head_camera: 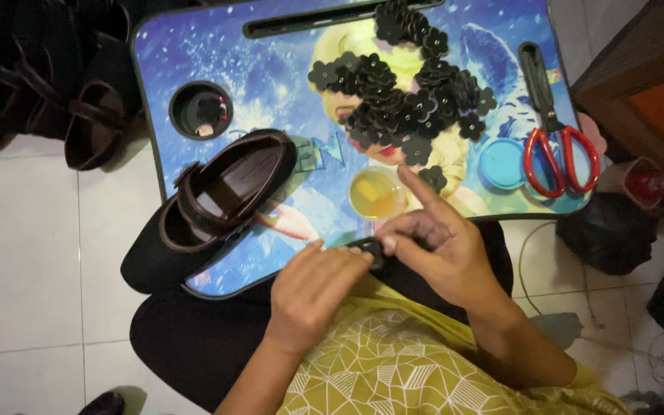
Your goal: The person sits on the floor with a lap tray, dips small black flower-shaped pieces into a container of glue, and presses them onto the strap of a black Mary Jane shoe. They work on one shoe at a time, placing flowers across the strap, with many finished shoes piled around on the floor.
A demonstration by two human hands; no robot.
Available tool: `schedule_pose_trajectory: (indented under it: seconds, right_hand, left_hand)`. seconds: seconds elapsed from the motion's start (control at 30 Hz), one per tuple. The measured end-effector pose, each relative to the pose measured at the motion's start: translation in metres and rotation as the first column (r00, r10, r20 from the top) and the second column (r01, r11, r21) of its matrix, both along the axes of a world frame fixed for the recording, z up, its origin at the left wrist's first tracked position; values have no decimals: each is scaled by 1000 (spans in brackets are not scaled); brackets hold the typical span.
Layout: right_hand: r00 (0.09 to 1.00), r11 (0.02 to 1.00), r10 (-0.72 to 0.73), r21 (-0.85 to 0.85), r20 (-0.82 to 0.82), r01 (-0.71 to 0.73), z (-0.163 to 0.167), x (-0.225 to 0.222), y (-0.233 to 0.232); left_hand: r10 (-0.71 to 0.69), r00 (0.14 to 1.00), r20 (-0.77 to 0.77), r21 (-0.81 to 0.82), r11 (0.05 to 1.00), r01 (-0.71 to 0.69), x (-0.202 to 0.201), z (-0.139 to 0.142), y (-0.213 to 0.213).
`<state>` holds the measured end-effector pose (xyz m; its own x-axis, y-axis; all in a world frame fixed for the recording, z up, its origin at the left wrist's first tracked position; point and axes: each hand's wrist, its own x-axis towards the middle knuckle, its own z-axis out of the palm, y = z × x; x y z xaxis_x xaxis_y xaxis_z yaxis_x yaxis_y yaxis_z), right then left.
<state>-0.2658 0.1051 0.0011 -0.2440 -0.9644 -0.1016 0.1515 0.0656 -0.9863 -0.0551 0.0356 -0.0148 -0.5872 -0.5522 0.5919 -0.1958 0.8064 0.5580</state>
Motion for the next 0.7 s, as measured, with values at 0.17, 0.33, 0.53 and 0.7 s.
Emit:
schedule_pose_trajectory:
  seconds: [0.17,0.33,0.53,0.7]
  right_hand:
    - [303,968,-189,-229,-934,-102,-3,-4,-18]
    - [240,970,-149,-189,-959,-152,-8,2,-28]
    - [208,971,-156,-189,-966,-147,-10,6,-30]
    - [282,968,-196,-230,-939,-95,-2,4,-19]
  left_hand:
    - [322,946,-24,551,795,-256,2,-15,10]
    - [347,935,-68,764,621,-175,8,-25,13]
    - [393,913,-109,880,465,-95,9,-31,15]
    - [403,899,-172,924,383,5,7,-29,13]
